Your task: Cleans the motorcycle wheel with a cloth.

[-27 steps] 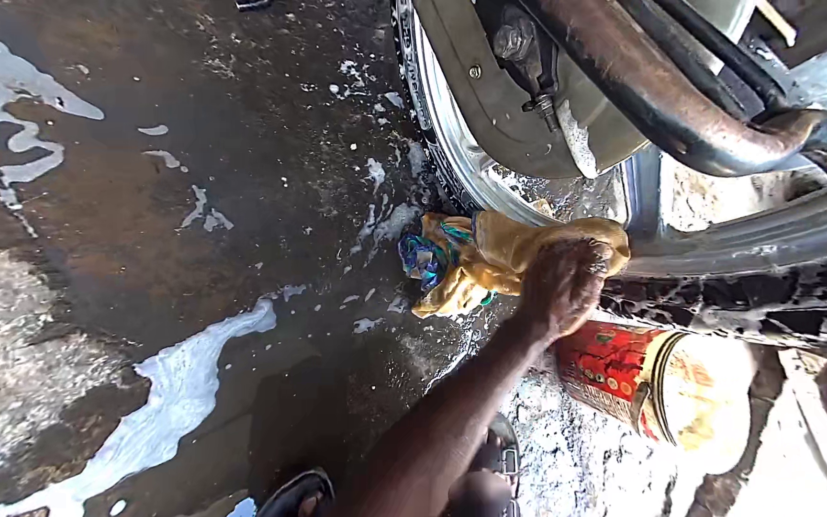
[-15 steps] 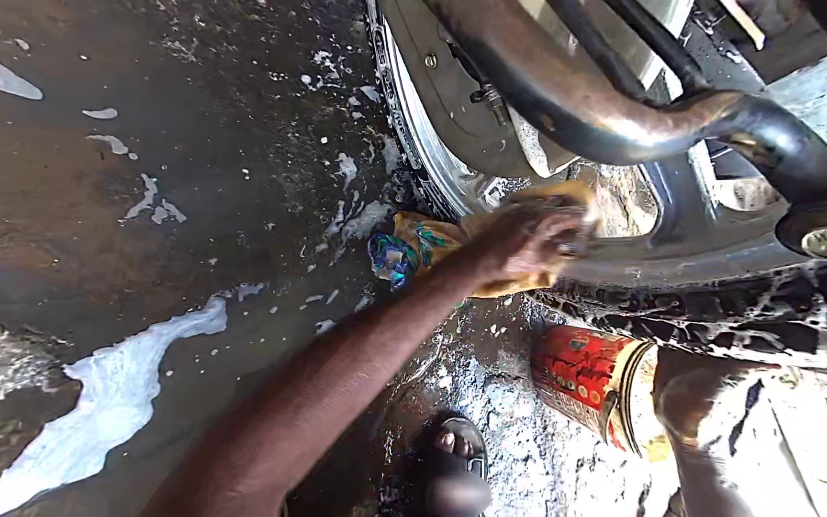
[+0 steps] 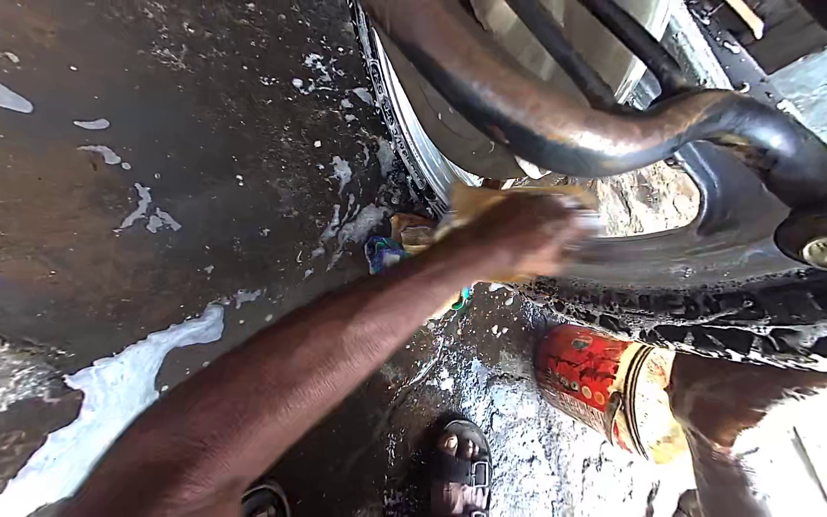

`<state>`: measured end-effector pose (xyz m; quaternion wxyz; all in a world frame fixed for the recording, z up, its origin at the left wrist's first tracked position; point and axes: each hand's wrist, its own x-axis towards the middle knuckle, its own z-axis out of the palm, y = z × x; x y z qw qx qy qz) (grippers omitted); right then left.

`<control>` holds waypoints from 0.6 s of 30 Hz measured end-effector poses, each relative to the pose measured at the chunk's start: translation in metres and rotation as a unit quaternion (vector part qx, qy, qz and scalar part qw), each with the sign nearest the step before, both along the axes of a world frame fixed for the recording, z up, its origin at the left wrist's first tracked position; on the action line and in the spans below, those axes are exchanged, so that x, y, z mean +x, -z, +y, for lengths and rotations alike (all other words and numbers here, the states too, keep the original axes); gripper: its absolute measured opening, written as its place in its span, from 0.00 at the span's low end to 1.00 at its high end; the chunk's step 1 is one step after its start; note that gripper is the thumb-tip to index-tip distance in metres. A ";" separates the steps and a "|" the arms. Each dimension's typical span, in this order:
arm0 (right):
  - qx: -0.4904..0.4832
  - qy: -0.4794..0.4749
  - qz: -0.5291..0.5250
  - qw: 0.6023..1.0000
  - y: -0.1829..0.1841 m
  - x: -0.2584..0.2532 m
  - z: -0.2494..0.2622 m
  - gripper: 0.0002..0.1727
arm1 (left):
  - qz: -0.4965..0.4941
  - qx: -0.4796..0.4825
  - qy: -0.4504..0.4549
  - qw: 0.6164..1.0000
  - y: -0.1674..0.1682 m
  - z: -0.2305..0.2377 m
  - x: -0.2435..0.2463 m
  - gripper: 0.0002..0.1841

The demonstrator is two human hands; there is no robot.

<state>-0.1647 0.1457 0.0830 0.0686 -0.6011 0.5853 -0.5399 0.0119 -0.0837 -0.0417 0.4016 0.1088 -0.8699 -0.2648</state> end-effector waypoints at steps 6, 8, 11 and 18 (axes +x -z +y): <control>-0.032 0.056 0.012 0.998 -0.033 0.021 -0.014 0.41 | -0.023 0.011 0.007 1.000 -0.004 0.004 0.003 0.21; -0.017 0.016 0.060 0.998 -0.035 0.005 -0.008 0.52 | -0.200 0.044 0.004 0.979 -0.042 -0.001 0.034 0.19; 0.000 0.022 0.080 0.997 -0.046 0.012 -0.011 0.40 | -0.163 0.060 -0.052 0.983 -0.083 0.040 0.036 0.12; 0.026 0.106 -0.025 0.994 -0.017 0.042 -0.014 0.49 | -0.036 -0.019 -0.141 0.989 -0.013 0.056 0.027 0.27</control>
